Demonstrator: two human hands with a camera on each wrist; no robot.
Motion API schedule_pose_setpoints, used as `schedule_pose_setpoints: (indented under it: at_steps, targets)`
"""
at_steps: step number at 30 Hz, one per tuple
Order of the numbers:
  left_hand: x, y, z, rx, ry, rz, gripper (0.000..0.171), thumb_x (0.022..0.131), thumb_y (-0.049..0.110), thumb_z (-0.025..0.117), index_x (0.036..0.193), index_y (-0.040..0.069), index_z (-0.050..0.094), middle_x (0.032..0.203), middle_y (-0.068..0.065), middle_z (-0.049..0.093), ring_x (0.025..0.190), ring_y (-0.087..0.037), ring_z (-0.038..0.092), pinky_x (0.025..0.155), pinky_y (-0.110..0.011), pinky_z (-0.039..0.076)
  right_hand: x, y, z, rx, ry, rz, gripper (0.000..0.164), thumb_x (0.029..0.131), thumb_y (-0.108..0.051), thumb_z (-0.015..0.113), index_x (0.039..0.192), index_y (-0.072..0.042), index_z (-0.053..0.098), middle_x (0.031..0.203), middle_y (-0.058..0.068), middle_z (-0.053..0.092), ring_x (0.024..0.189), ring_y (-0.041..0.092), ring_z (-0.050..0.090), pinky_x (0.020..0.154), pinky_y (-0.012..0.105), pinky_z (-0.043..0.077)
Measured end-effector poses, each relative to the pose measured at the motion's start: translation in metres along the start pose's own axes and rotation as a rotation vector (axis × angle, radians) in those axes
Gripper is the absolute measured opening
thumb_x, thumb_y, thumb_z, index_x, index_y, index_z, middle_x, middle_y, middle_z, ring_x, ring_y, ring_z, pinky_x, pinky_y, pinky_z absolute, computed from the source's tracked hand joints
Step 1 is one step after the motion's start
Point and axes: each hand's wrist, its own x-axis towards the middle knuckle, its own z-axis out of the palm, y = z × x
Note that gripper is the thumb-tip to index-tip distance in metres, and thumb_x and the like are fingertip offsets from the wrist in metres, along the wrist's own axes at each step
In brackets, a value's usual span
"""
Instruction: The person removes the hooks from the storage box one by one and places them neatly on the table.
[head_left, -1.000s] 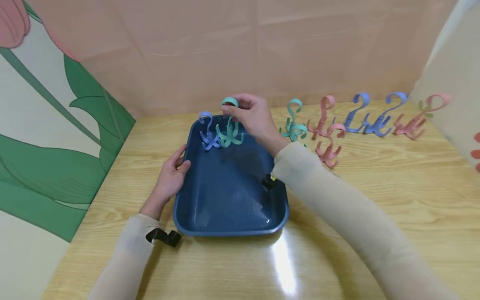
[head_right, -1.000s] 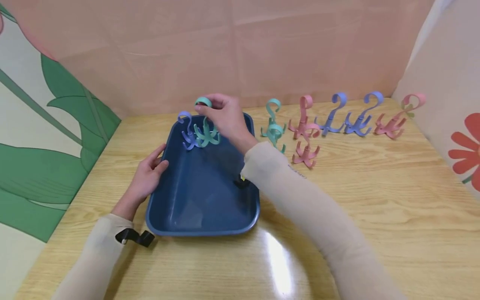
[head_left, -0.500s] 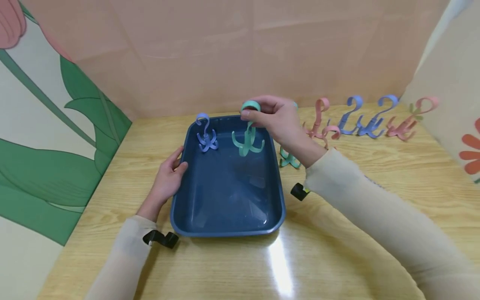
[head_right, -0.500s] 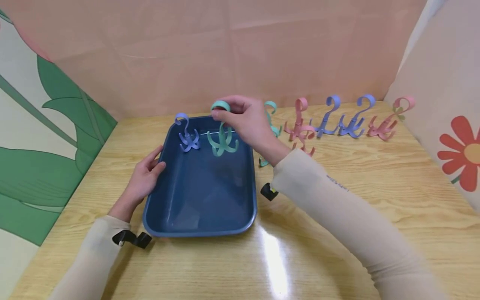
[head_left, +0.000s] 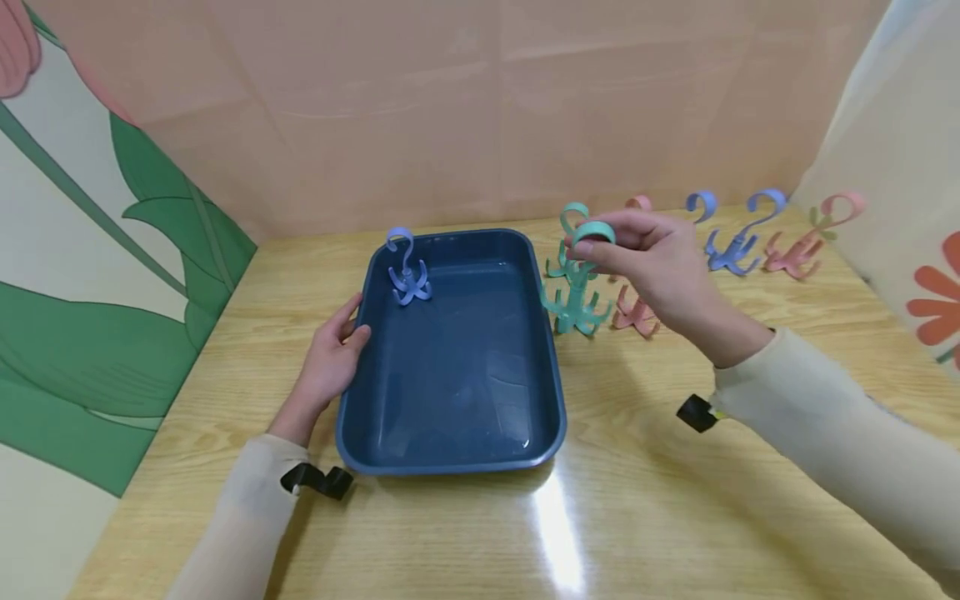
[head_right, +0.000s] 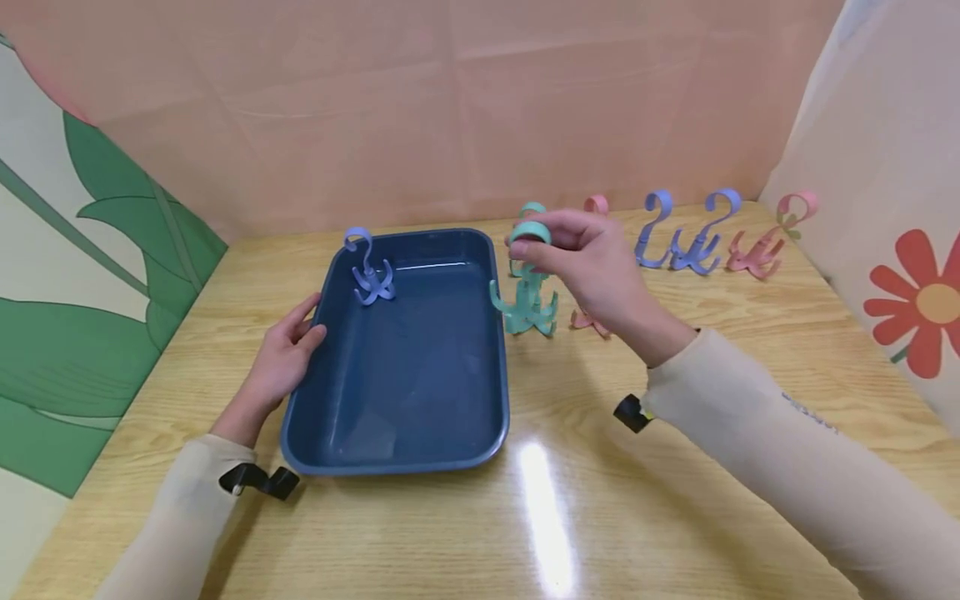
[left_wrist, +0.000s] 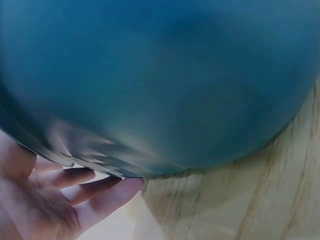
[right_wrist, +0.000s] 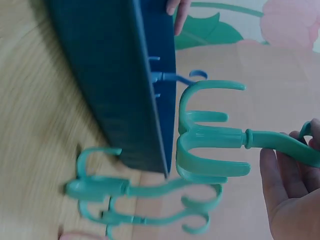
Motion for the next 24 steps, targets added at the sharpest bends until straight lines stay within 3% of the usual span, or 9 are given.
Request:
schedule_pose_setpoints:
  at_steps: [6, 11, 15, 24]
  targets:
    - [0.001, 0.0, 0.0, -0.005, -0.004, -0.002, 0.057, 0.107, 0.012, 0.044, 0.161, 0.016, 0.025, 0.142, -0.025, 0.053, 0.119, -0.039, 0.061, 0.095, -0.053, 0.051, -0.018, -0.003, -0.028, 0.069, 0.012, -0.025, 0.026, 0.088, 0.012, 0.069, 0.112, 0.018, 0.065, 0.101, 0.019, 0.074, 0.092, 0.025, 0.074, 0.081, 0.033, 0.057]
    - [0.0, 0.001, 0.0, -0.006, -0.002, -0.008, 0.057, 0.107, 0.012, 0.043, 0.161, 0.015, 0.025, 0.143, -0.025, 0.052, 0.12, -0.039, 0.06, 0.096, -0.053, 0.05, -0.032, -0.004, -0.048, 0.064, 0.07, -0.013, 0.024, 0.087, 0.014, 0.068, 0.111, 0.017, 0.065, 0.097, 0.014, 0.075, 0.089, 0.021, 0.074, 0.08, 0.031, 0.057]
    - [-0.001, 0.002, 0.001, -0.012, -0.006, -0.021, 0.057, 0.107, 0.012, 0.043, 0.161, 0.016, 0.024, 0.145, -0.025, 0.051, 0.121, -0.039, 0.059, 0.096, -0.054, 0.05, -0.041, -0.004, -0.065, 0.104, 0.083, -0.036, 0.025, 0.088, 0.018, 0.064, 0.113, 0.02, 0.062, 0.1, 0.017, 0.075, 0.093, 0.023, 0.074, 0.081, 0.032, 0.057]
    - [0.001, 0.0, 0.001, -0.007, 0.0, -0.018, 0.057, 0.107, 0.011, 0.044, 0.161, 0.016, 0.025, 0.144, -0.025, 0.051, 0.121, -0.039, 0.059, 0.097, -0.054, 0.049, -0.057, 0.002, -0.104, 0.026, 0.149, -0.019, 0.027, 0.092, 0.014, 0.061, 0.117, 0.021, 0.059, 0.105, 0.016, 0.074, 0.096, 0.021, 0.072, 0.08, 0.027, 0.057]
